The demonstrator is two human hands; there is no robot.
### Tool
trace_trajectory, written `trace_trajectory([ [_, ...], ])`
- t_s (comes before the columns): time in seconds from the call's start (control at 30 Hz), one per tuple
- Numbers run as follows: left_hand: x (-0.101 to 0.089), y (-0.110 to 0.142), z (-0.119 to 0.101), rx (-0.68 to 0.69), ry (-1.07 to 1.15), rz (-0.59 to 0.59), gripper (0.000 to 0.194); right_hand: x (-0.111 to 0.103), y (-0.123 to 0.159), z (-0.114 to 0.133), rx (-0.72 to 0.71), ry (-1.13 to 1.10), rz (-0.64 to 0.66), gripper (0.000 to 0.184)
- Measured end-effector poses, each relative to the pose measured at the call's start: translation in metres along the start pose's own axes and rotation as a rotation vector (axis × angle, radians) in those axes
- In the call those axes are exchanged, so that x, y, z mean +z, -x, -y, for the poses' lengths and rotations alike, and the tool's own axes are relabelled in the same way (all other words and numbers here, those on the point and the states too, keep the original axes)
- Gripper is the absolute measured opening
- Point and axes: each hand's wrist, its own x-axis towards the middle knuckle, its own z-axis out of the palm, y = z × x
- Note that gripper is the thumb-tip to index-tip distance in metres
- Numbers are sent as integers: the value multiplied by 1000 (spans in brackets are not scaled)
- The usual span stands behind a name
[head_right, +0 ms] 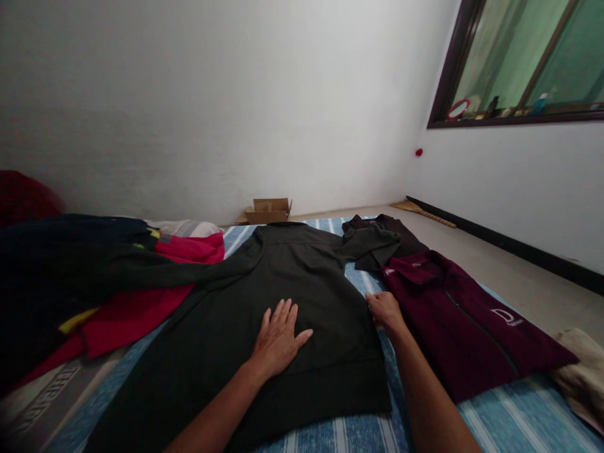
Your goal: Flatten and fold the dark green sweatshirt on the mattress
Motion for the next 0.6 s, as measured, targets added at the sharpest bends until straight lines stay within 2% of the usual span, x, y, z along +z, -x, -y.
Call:
trace_trajectory([
  [0.2, 7, 1, 4, -17, -28, 38, 75, 22, -63, 43, -10, 76, -10, 26],
  [0.33, 8, 1, 5, -19, -35, 57, 76, 42, -95, 70, 40, 102, 18, 28],
  [0.47, 14, 2, 7, -31, -65, 33, 73, 60, -113, 89, 53, 168, 2, 25],
  [0.6, 19, 2, 9, -13, -86, 4, 71, 58, -114, 101, -16, 335, -68, 13],
])
